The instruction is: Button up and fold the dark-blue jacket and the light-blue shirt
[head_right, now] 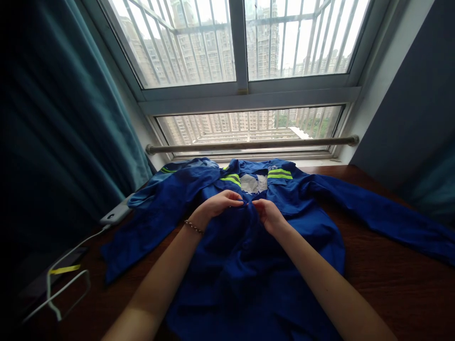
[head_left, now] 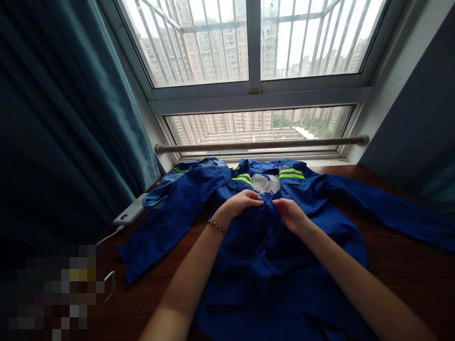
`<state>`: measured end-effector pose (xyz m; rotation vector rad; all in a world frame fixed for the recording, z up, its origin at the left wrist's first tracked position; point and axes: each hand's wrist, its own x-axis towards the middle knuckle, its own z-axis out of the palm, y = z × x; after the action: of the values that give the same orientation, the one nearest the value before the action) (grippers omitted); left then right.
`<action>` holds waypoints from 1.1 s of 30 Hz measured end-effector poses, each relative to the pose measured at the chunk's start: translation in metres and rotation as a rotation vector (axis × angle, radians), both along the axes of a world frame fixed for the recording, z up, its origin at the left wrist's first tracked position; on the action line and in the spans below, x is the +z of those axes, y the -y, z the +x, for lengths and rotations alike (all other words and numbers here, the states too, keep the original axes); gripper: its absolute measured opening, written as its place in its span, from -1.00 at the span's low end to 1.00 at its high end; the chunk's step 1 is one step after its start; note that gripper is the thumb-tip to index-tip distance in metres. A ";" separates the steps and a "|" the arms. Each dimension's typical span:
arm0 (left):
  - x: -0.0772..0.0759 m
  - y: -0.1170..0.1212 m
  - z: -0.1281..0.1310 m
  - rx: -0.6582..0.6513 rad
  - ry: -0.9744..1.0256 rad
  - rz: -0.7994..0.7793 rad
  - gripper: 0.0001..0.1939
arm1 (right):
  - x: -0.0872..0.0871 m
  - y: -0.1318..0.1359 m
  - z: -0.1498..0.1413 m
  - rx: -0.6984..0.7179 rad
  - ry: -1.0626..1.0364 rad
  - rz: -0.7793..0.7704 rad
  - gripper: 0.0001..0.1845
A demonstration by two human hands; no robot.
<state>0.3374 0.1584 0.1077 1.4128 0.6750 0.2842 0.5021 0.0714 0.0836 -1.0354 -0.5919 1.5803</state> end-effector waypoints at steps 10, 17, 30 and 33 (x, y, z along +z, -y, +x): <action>0.001 0.007 0.008 0.079 0.002 0.213 -0.72 | -0.004 0.001 0.000 -0.100 0.041 0.009 -0.85; 0.001 0.009 0.010 0.049 -0.094 0.540 -0.77 | -0.009 0.003 -0.005 -0.158 0.220 0.036 -0.70; 0.008 0.038 0.018 0.313 -0.345 1.085 -0.68 | -0.009 0.012 -0.017 -0.413 1.364 0.360 -0.82; 0.004 0.043 0.021 0.181 -0.300 0.941 -0.63 | -0.008 0.015 -0.018 -0.426 1.440 0.365 -0.84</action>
<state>0.3586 0.1156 0.1120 2.3238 0.9793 0.5866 0.4837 0.0559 0.0760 -1.7570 -1.4011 0.1162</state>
